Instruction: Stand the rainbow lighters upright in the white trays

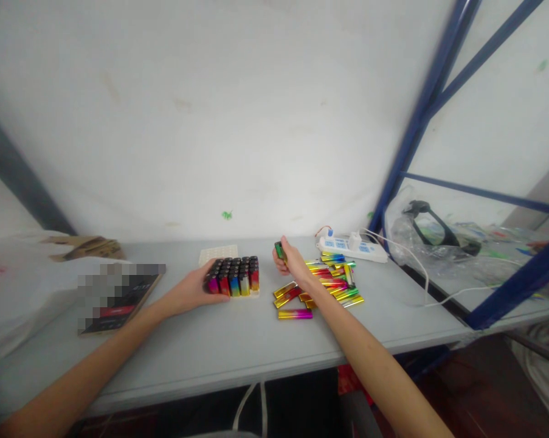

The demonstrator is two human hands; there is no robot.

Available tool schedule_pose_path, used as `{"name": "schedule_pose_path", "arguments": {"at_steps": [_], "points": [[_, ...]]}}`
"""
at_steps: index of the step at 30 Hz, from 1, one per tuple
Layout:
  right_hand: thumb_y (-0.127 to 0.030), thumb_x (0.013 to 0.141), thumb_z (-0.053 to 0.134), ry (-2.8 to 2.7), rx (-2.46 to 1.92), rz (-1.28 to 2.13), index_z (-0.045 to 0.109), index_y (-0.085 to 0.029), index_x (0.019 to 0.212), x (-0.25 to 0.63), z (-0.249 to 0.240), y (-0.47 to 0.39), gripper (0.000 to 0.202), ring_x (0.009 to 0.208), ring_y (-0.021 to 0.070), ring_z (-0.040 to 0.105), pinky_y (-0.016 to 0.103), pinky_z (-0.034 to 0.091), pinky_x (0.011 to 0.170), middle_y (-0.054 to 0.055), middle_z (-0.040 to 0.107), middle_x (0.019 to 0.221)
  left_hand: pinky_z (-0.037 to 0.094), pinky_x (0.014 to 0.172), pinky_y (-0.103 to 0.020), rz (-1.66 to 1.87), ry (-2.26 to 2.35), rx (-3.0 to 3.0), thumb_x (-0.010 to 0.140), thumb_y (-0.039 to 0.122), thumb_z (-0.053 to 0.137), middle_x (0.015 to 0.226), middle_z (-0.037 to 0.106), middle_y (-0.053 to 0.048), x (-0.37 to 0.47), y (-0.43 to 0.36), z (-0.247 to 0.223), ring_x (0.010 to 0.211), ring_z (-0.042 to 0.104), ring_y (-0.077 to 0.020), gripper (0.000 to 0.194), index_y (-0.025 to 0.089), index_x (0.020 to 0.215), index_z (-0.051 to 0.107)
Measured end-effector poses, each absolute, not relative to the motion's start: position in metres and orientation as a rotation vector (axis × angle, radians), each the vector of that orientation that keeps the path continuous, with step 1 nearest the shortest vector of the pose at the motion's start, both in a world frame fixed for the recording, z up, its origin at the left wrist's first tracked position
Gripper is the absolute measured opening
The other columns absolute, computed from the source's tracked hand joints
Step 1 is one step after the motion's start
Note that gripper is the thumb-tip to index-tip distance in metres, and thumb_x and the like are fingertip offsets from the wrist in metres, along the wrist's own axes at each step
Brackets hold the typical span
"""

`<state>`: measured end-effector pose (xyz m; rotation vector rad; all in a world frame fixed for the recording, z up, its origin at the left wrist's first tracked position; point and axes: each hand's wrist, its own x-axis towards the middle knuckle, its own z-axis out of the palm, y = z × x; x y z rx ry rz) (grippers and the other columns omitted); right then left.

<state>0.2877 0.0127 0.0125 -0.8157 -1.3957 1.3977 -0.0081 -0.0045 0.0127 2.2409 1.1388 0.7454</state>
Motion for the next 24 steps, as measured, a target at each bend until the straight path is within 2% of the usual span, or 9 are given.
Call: {"name": "schedule_pose_path", "arguments": {"at_steps": [2,5,10,14,19,24], "points": [[-0.075,0.09,0.041,-1.375,-0.863,1.441,0.034,-0.022,0.057,0.285,0.012,0.012,0.063,0.044,0.0068,0.018,0.022,0.013,0.043,-0.008,0.024,0.051,0.053,0.1,-0.041,0.747,1.143,2.233,0.068,0.05,0.084,0.129,0.068,-0.01,-0.008,-0.005,0.014,0.115,0.066,-0.0329,0.085,0.019,0.137,0.047],[-0.066,0.091,0.042,-1.285,-1.001,1.411,0.026,-0.024,0.054,0.28,0.009,0.012,0.058,0.043,0.0068,0.013,0.023,0.01,0.042,-0.009,0.019,0.049,0.053,0.1,-0.043,0.751,1.156,2.226,0.067,0.049,0.085,0.129,0.068,-0.01,-0.007,-0.006,0.015,0.116,0.066,-0.0336,0.085,0.019,0.137,0.048],[-0.049,0.09,0.038,-1.227,-1.085,1.293,0.028,-0.025,0.054,0.276,0.003,0.014,0.044,0.039,0.0081,0.011,0.025,0.008,0.039,-0.008,0.019,0.044,0.053,0.099,-0.044,0.747,1.144,2.22,0.067,0.05,0.084,0.129,0.069,-0.01,-0.007,-0.006,0.015,0.115,0.066,-0.0336,0.083,0.019,0.135,0.049],[-0.045,0.089,0.038,-1.273,-1.078,1.264,0.029,-0.025,0.054,0.275,0.002,0.012,0.041,0.039,0.0083,0.013,0.024,0.009,0.039,-0.007,0.02,0.044,0.054,0.097,-0.043,0.744,1.147,2.21,0.067,0.051,0.084,0.127,0.07,-0.01,-0.007,-0.006,0.015,0.112,0.068,-0.0333,0.084,0.02,0.137,0.049],[-0.057,0.091,0.04,-1.343,-1.064,1.274,0.032,-0.024,0.055,0.275,0.007,0.008,0.05,0.04,0.0077,0.015,0.024,0.011,0.041,-0.007,0.022,0.046,0.055,0.096,-0.043,0.74,1.157,2.222,0.066,0.053,0.084,0.125,0.071,-0.009,-0.008,-0.005,0.013,0.111,0.068,-0.0338,0.084,0.02,0.135,0.049],[-0.074,0.089,0.043,-1.469,-1.004,1.271,0.051,-0.019,0.066,0.278,0.015,0.004,0.06,0.043,0.0071,0.018,0.023,0.014,0.044,-0.009,0.023,0.052,0.054,0.097,-0.042,0.738,1.154,2.241,0.067,0.053,0.084,0.125,0.07,-0.009,-0.009,-0.003,0.011,0.112,0.068,-0.0332,0.083,0.02,0.135,0.049]]}}
